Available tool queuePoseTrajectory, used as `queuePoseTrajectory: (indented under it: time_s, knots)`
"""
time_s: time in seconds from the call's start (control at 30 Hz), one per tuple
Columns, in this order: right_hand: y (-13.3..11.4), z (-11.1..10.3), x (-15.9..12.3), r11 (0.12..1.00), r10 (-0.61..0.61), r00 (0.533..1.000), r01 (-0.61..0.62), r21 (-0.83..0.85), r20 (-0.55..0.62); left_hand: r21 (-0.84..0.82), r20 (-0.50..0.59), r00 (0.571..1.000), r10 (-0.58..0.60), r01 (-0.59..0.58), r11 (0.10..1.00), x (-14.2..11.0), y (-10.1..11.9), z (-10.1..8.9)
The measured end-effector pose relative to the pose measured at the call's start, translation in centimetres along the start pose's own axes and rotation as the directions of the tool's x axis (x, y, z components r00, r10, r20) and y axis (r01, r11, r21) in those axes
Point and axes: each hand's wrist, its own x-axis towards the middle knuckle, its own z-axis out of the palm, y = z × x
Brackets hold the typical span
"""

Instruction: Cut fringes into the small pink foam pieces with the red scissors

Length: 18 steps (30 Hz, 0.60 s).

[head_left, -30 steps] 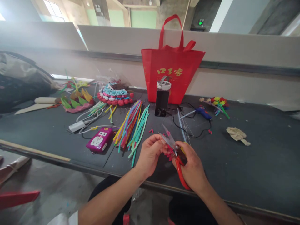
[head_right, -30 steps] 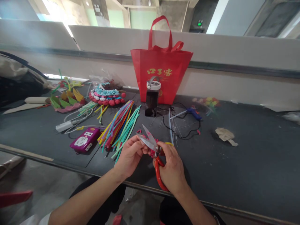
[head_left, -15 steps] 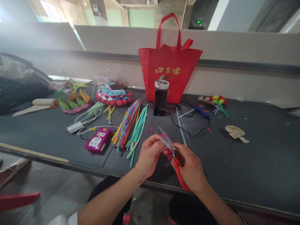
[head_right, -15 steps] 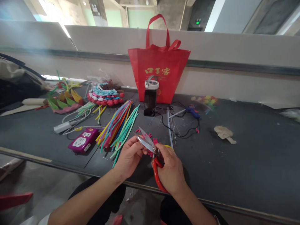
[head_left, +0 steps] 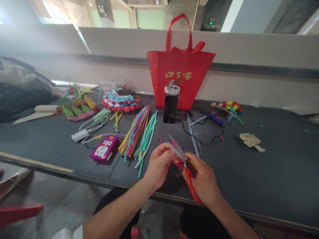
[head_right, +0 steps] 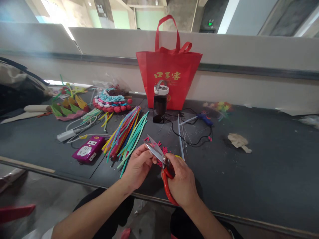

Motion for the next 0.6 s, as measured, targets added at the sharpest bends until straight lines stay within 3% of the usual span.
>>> queuePoseTrajectory:
  time_s: [0.6]
  knots:
    - [0.17,-0.08,0.05,1.0,0.021,1.0,-0.021,0.0,0.019,0.002,-0.011,1.0,-0.017,0.017,1.0,-0.02,0.13,-0.06]
